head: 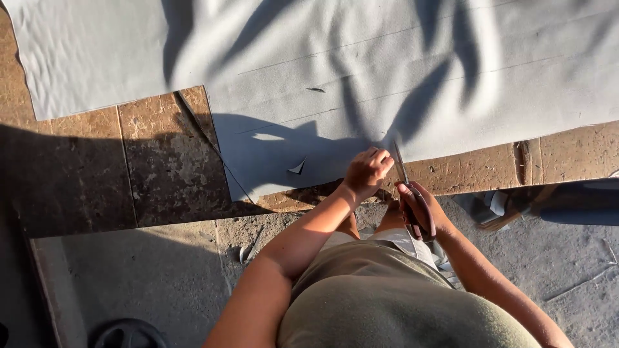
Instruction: Measuring, marking, and cutting fabric pieces on a workbench using a ruler, pen, and scissors.
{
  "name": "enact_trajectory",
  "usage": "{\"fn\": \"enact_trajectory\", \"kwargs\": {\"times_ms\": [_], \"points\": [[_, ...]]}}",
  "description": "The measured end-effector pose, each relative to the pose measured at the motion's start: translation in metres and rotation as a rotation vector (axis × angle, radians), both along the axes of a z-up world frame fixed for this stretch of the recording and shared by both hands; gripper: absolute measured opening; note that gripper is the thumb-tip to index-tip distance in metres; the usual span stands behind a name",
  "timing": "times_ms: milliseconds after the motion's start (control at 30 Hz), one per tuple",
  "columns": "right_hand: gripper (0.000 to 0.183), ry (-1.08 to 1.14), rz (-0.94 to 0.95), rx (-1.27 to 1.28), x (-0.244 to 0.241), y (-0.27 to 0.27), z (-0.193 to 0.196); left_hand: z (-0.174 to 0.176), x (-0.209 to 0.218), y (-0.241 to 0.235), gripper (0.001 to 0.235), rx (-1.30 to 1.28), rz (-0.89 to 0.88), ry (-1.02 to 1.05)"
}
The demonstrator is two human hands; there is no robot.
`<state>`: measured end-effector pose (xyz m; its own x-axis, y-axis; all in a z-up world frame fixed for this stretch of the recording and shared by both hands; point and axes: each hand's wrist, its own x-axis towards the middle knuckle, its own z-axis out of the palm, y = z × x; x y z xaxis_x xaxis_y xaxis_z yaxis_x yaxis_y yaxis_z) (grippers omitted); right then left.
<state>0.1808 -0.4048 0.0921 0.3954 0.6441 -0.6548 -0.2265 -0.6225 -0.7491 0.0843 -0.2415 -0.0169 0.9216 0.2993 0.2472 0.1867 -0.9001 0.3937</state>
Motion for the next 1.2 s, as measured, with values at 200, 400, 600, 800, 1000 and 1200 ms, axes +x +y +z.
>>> {"fn": "enact_trajectory", "kwargs": {"times_ms": [200,400,600,800,1000,1200], "points": [[0.053,-0.071,0.013,-0.009,-0.002,0.011,0.010,-0.010,0.006,0.006,0.010,0.104,0.038,-0.314],[0.050,-0.114,0.054,0.098,0.026,0.034,-0.016,0.036,0.003,-0.003,0.026,0.035,0.113,-0.451],[0.065,-0.118,0.100,0.061,0.036,0.070,-0.006,0.029,-0.001,-0.011,0.014,0.045,0.097,-0.381],[0.065,-0.121,0.101,0.067,0.047,0.092,-0.007,0.044,-0.004,-0.009,0.018,0.044,0.148,-0.359],[0.067,-0.158,0.166,0.091,0.076,0.104,-0.052,0.052,-0.004,-0.014,0.012,-0.014,0.198,-0.278],[0.059,-0.120,0.179,0.085,0.072,0.105,-0.019,0.034,0.015,-0.009,0.014,-0.499,0.389,-0.373]]}}
